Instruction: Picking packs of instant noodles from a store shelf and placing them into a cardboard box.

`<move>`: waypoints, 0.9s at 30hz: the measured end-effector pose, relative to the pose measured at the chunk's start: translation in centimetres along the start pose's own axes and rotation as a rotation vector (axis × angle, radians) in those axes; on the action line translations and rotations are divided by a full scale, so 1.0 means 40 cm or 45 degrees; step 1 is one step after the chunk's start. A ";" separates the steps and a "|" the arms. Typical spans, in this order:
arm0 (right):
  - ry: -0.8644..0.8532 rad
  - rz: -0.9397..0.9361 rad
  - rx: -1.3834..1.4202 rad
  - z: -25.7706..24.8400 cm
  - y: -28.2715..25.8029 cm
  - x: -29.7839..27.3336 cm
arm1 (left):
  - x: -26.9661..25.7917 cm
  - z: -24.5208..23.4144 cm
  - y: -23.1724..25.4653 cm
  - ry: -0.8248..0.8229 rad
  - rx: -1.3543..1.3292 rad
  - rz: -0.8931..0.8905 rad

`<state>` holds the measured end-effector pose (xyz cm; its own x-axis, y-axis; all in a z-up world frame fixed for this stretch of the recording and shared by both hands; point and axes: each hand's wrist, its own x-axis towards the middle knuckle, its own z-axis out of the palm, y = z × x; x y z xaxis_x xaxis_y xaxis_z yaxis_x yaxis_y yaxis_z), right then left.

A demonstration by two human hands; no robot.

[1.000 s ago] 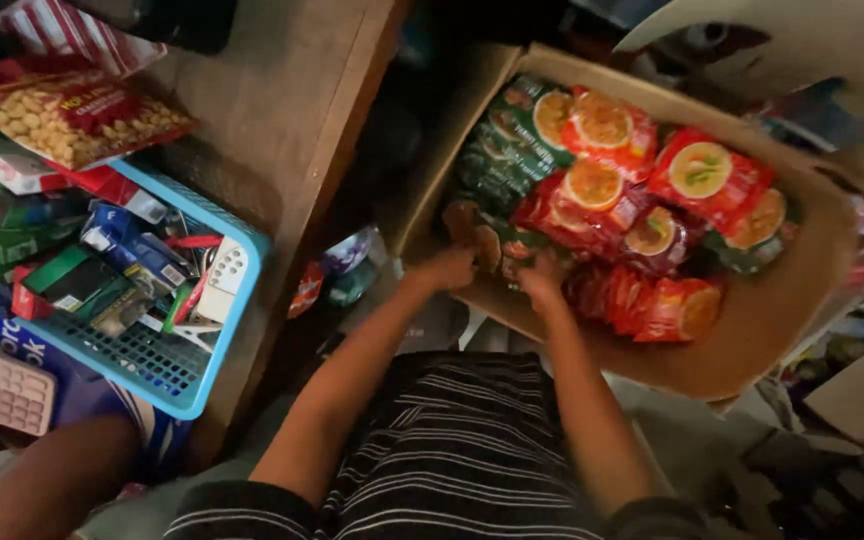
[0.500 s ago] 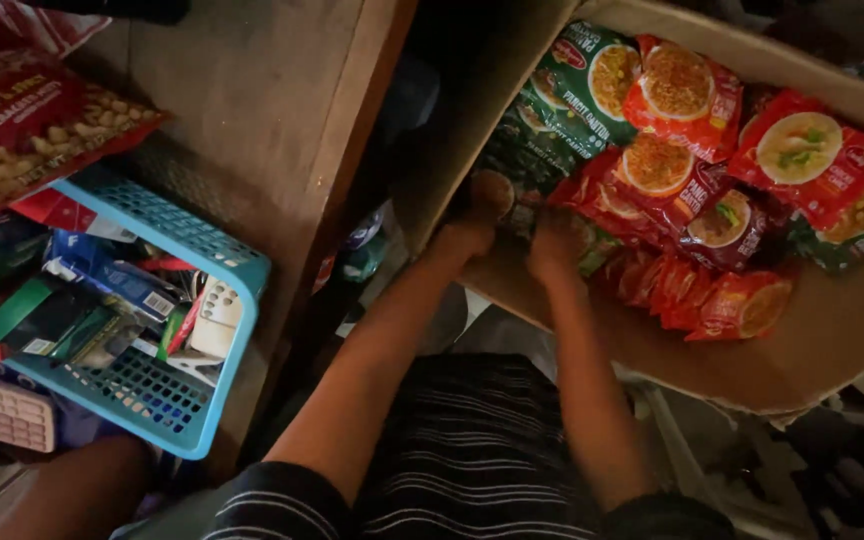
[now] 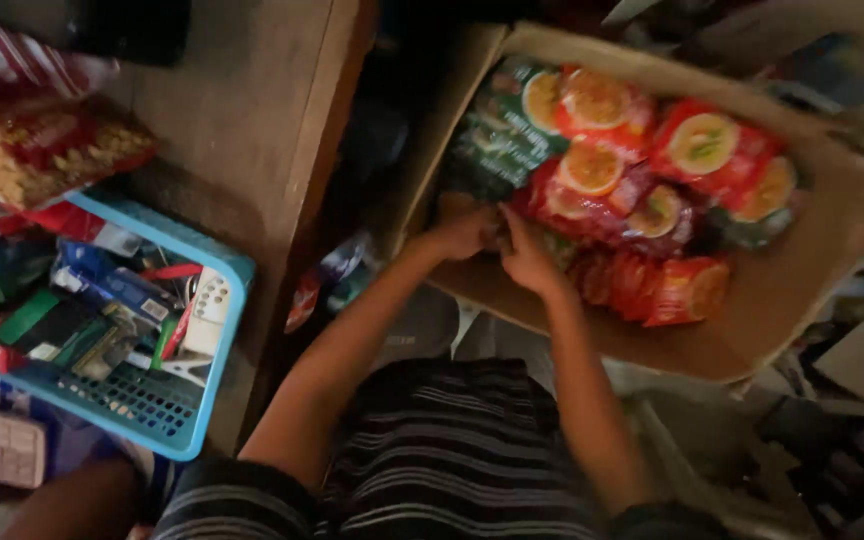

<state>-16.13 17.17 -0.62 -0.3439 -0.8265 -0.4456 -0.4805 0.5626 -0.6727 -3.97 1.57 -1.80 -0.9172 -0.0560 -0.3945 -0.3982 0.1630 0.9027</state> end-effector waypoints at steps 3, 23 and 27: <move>0.156 -0.108 0.428 -0.199 -0.094 -0.069 | 0.084 -0.020 0.103 0.113 0.126 0.283; 1.366 -1.097 -0.661 -1.526 -0.775 -0.476 | 0.164 -0.361 1.714 0.791 0.754 1.525; 1.548 -0.855 -0.845 -1.731 -0.713 -0.335 | 0.251 -0.444 1.829 0.958 0.857 1.521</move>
<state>-53.67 13.39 65.42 -0.1946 -0.5950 0.7798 -0.9588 0.2832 -0.0232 -42.55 -4.56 63.34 -0.5633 -0.0050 0.8263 0.4284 0.8533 0.2972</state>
